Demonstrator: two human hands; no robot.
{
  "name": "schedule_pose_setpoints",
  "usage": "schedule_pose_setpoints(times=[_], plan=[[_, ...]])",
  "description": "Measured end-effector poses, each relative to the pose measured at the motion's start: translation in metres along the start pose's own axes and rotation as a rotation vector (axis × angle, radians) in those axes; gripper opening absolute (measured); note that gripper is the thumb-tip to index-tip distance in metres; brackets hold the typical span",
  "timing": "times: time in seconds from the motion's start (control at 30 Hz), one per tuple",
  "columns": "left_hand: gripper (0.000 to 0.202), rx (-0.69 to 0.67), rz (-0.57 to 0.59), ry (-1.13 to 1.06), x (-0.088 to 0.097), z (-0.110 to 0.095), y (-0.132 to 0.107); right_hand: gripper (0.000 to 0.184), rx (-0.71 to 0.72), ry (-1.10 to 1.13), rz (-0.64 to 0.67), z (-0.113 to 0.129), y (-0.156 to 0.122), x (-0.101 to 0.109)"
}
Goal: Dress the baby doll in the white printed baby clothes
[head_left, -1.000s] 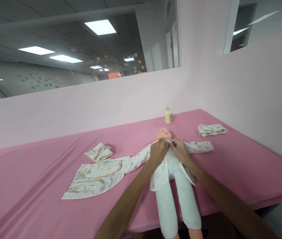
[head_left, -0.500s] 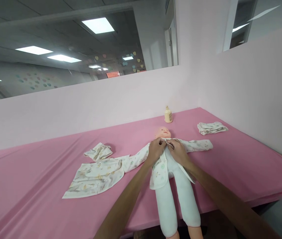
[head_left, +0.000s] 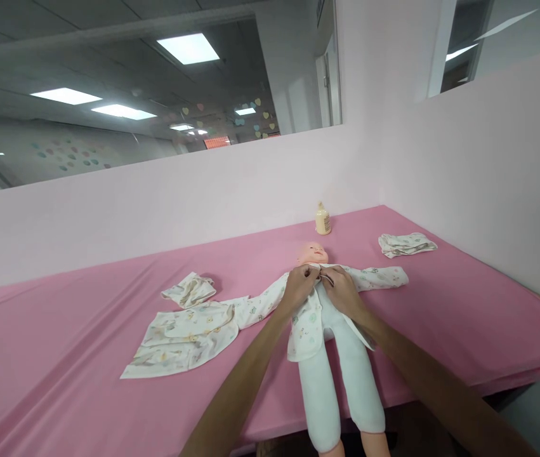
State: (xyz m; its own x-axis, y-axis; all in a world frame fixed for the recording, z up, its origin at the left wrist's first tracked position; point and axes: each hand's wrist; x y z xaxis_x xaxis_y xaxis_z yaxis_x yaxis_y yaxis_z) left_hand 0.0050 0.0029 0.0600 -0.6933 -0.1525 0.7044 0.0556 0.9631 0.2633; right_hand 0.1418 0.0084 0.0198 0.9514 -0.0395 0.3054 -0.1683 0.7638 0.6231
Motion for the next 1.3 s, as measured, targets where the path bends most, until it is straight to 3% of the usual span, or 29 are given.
schedule_pose_setpoints(times=[0.23,0.47,0.83,1.13,1.3], plan=[[0.026,0.006,-0.039,0.083,-0.002,0.0,0.003,0.037,0.028,-0.024,0.033,-0.004,-0.002,0.0],[0.027,0.013,-0.079,0.326,-0.007,-0.002,0.002,0.035,-0.006,-0.022,0.01,-0.002,-0.002,0.001],[0.023,0.034,0.046,-0.055,0.004,0.001,0.001,0.034,-0.066,0.186,0.022,0.011,0.0,0.005],[0.014,0.079,0.01,-0.109,0.005,-0.004,0.0,0.029,-0.166,0.4,0.034,0.014,-0.001,0.007],[0.018,0.106,0.05,-0.302,0.008,-0.001,0.002,0.03,-0.148,0.414,0.064,0.01,-0.001,0.007]])
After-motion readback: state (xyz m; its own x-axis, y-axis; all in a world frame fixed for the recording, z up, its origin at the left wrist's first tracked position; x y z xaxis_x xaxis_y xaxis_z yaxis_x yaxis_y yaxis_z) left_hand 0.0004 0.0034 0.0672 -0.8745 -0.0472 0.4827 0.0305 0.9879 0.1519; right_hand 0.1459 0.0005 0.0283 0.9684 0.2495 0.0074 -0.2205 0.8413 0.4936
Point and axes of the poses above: each hand's wrist, its own y-axis towards the middle knuckle, its own x-axis out of the back of the hand, z = x × y, and after that the axes turned 14 degrees about y, right-handed
